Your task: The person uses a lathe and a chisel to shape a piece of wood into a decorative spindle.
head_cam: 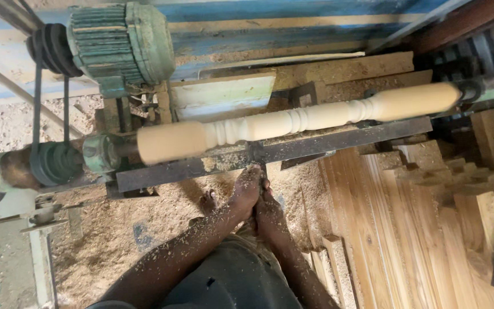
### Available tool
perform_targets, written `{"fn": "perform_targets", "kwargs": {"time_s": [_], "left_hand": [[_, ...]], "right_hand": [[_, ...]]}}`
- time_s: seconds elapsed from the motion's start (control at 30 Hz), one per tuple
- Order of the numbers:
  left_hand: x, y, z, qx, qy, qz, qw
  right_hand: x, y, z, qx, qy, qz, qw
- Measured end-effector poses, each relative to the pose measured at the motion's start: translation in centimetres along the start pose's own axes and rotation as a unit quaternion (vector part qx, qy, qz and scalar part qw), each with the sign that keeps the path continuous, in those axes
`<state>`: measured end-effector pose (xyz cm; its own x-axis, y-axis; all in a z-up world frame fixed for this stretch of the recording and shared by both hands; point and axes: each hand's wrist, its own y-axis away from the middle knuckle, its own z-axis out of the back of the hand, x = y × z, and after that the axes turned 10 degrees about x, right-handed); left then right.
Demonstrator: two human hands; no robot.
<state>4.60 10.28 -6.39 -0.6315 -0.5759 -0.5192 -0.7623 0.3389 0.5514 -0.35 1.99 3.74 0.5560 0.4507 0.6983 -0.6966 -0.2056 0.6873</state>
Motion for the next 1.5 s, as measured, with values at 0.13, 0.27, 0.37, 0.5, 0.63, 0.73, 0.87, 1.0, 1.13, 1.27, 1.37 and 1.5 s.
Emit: {"fn": "perform_targets", "kwargs": {"time_s": [0.13, 0.27, 0.37, 0.5, 0.63, 0.73, 0.87, 1.0, 1.13, 1.27, 1.37, 1.5], "left_hand": [[-1.6, 0.7, -1.0, -0.056, 0.008, 0.031, 0.998], [-2.4, 1.2, -2.0, -0.144, 0.015, 0.156, 0.977], [-1.2, 0.3, -1.2, -0.117, -0.006, 0.147, 0.982], [1.4, -1.1, 0.1, -0.08, 0.017, 0.088, 0.993], [2.6, -1.3, 0.7, -0.043, 0.023, 0.055, 0.997], [1.7, -1.1, -0.2, -0.089, 0.038, 0.108, 0.989], [1.7, -1.0, -0.7, -0.019, 0.032, 0.013, 0.999], [2.1, -0.9, 0.0, -0.024, 0.053, 0.001, 0.998], [0.9, -0.4, -0.4, -0.086, 0.081, 0.037, 0.992], [0.0, 0.0, -0.3, -0.082, -0.006, 0.074, 0.994], [-0.4, 0.0, -0.4, -0.162, -0.123, 0.174, 0.964], [-0.8, 0.5, -0.5, -0.078, -0.009, 0.079, 0.994]], "right_hand": [[1.6, 1.1, 0.5, 0.021, -0.149, -0.007, 0.989], [2.2, 1.3, 0.3, 0.005, -0.159, -0.005, 0.987], [2.6, 1.5, 0.5, -0.002, -0.157, -0.049, 0.986], [3.1, 1.9, 1.1, 0.005, -0.128, -0.039, 0.991], [3.2, 2.1, 1.5, -0.002, -0.1, -0.059, 0.993], [3.0, 1.9, 1.7, 0.0, -0.126, -0.046, 0.991], [3.1, 1.9, 2.0, -0.002, -0.165, -0.076, 0.983], [2.9, 2.0, 1.7, 0.004, -0.105, -0.031, 0.994], [3.1, 1.6, 1.3, 0.014, -0.11, -0.04, 0.993], [4.2, 1.9, 1.1, 0.011, -0.133, -0.063, 0.989], [5.1, 2.5, 0.8, -0.008, -0.086, -0.055, 0.995], [5.3, 2.4, -0.1, -0.011, -0.153, -0.046, 0.987]]}}
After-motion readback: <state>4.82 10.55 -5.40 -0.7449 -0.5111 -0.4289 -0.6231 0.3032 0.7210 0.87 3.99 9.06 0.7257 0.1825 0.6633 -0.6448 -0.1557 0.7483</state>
